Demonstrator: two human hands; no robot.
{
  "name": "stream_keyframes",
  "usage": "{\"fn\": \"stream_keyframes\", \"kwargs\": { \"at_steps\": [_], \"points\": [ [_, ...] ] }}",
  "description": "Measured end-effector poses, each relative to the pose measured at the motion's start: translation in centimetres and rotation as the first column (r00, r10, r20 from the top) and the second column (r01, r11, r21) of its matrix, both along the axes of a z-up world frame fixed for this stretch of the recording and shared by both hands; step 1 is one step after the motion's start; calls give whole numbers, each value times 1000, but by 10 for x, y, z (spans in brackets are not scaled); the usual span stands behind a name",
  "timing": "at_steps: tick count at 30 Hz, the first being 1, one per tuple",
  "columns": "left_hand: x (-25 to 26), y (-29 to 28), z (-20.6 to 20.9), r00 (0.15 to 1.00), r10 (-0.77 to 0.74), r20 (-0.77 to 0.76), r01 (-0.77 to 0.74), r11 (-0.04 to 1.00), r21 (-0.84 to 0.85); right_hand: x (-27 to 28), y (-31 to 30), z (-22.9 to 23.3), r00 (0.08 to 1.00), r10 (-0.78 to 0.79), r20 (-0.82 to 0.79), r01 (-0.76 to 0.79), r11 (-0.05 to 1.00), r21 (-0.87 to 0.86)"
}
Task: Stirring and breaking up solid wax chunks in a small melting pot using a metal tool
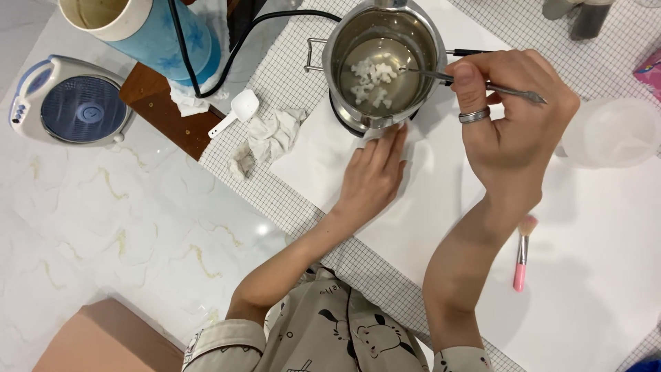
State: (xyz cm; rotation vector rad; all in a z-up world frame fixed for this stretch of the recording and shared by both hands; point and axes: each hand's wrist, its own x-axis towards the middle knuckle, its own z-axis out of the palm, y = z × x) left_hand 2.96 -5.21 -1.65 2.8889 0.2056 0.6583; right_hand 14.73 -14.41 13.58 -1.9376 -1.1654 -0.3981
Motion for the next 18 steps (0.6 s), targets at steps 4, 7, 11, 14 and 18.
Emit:
{"fn": "stream_keyframes", "kwargs": {
  "at_steps": [4,7,11,14,18],
  "points": [
    [17,-11,7,1000,23,-18,-20,985,171,1,-2,-1,999,-19,27,19,1000,-2],
    [32,-20,10,997,76,-20,-68,962,264,2,-3,-2,1000,-22,-4,22,1000,8],
    [55,-34,13,978,203,-51,-184,949,256,2,-2,-2,999,-25,28,25,1000,15],
    [71,-37,30,956,291,43,-284,876,389,3,0,-2,999,-14,47,13,999,30],
    [78,-43,31,929,357,100,-351,759,548,2,3,-3,998,-2,59,0,999,32]
  ]
}}
